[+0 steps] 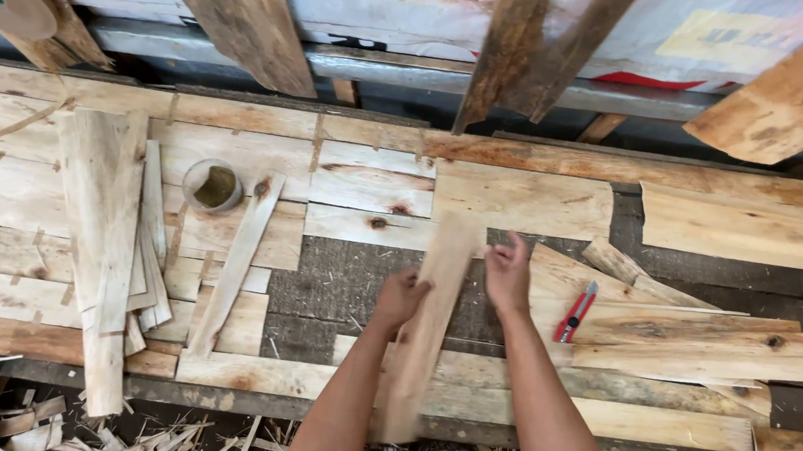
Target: Assemble and fit thin wood veneer pieces onto a larger board to create a pattern.
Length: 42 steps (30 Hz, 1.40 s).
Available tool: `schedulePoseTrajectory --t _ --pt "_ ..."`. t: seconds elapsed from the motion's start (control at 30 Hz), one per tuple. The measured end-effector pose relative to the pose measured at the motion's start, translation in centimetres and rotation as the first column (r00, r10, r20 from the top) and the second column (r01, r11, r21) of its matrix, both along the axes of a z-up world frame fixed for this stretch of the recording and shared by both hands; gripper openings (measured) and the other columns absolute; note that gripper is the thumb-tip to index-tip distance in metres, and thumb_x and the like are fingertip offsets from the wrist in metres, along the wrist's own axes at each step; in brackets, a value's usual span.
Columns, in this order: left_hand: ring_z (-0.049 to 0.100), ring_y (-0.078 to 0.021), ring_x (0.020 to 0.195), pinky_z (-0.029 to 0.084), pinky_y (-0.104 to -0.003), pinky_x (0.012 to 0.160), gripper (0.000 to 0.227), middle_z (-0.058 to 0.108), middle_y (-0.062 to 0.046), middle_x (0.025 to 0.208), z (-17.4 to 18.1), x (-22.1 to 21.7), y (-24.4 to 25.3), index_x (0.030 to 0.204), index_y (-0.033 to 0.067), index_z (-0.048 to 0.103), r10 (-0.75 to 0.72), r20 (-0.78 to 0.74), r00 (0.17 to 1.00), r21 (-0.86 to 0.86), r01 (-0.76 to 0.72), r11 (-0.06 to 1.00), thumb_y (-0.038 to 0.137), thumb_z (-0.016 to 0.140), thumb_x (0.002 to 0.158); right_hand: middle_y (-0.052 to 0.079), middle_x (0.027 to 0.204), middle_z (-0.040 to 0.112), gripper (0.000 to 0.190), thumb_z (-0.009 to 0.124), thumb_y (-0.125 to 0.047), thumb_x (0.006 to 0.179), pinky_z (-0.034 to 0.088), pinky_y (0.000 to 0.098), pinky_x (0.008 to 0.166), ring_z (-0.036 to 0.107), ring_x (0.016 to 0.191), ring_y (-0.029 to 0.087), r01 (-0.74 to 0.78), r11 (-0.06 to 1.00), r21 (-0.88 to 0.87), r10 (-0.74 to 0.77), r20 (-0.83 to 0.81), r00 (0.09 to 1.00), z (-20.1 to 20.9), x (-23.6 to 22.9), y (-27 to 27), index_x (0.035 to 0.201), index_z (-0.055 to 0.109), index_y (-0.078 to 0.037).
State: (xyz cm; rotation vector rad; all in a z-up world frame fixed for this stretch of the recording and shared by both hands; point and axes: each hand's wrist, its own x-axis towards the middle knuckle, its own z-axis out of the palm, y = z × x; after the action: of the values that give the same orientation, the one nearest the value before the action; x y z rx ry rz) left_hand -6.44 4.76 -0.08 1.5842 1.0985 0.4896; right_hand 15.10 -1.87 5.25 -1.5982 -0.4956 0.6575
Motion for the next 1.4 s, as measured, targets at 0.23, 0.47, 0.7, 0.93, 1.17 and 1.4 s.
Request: schedulePoseTrajectory --t 0.23,0.47,0.7,0.93,1.17,1.4 --pt "0.069 -0.0121 0.075 0.054 -0.027 0.061 0.017 0.075 -0.007 0.091 -1.7 -6.5 2.1 0.107 0.004 0.068 0.606 0.252 0.755 -0.557 -0.399 0.729 0.018 0.069 0.096 0.014 0.129 0.058 0.085 0.093 -0.029 0.068 0.049 0.0459 0.099 0.058 0.118 0.032 -0.402 0.641 -0.654 0.69 0.262 0.675 8.6 -14.5 1.7 0.138 0.049 -0.008" --pt "0.068 -0.0145 0.069 0.055 -0.029 0.06 0.024 0.073 -0.006 0.082 -1.9 -10.7 1.3 0.096 0.0055 0.069 0.58 0.103 0.808 -0.621 -0.403 0.672 0.029 0.07 0.098 0.012 0.142 0.05 0.079 0.093 -0.023 0.066 0.039 0.0451 0.114 0.044 0.137 0.034 -0.354 0.549 -0.757 0.808 0.372 0.457 4.6 -16.5 2.1 0.132 0.051 -0.013" --pt "0.069 -0.0299 0.101 0.055 -0.045 0.092 0.034 0.076 -0.012 0.096 5.3 -14.4 -0.3 0.092 0.0081 0.073 0.2 -0.397 0.896 0.15 -0.151 0.977 0.042 0.069 0.098 0.011 0.155 0.037 0.078 0.093 -0.015 0.069 0.028 0.0487 0.119 0.031 0.147 0.034 -0.318 0.457 -0.831 0.873 0.35 0.339 3.8 -15.3 3.3 0.132 0.047 -0.016" --pt "0.019 -0.0345 0.154 0.022 -0.057 0.121 0.062 0.024 -0.014 0.165 4.0 -13.9 0.4 0.153 0.0166 0.045 0.069 -0.477 0.876 0.351 0.118 0.929 0.028 0.065 0.095 0.01 0.156 0.037 0.076 0.091 -0.014 0.07 0.031 0.0481 0.119 0.031 0.147 0.035 -0.319 0.468 -0.824 0.876 0.384 0.292 2.3 -13.4 4.4 0.133 0.048 -0.017" --pt "0.002 -0.0349 0.158 0.013 -0.06 0.123 0.078 0.001 -0.014 0.171 4.4 -13.2 1.4 0.162 0.0222 0.021 -0.055 -0.648 0.759 0.183 0.226 0.957 0.03 0.063 0.097 0.009 0.157 0.038 0.077 0.091 -0.013 0.069 0.032 0.0477 0.119 0.032 0.147 0.035 -0.337 0.455 -0.824 0.886 0.38 0.267 1.6 -13.2 6.0 0.133 0.049 -0.017" --pt "0.0 -0.0359 0.158 0.012 -0.06 0.123 0.078 -0.001 -0.015 0.171 3.9 -13.2 1.8 0.163 0.0229 0.018 -0.09 -0.662 0.744 0.165 0.261 0.951 0.032 0.061 0.098 0.009 0.157 0.038 0.078 0.091 -0.013 0.069 0.031 0.0471 0.12 0.033 0.146 0.036 -0.354 0.463 -0.813 0.884 0.39 0.26 0.8 -12.7 6.3 0.134 0.049 -0.017"
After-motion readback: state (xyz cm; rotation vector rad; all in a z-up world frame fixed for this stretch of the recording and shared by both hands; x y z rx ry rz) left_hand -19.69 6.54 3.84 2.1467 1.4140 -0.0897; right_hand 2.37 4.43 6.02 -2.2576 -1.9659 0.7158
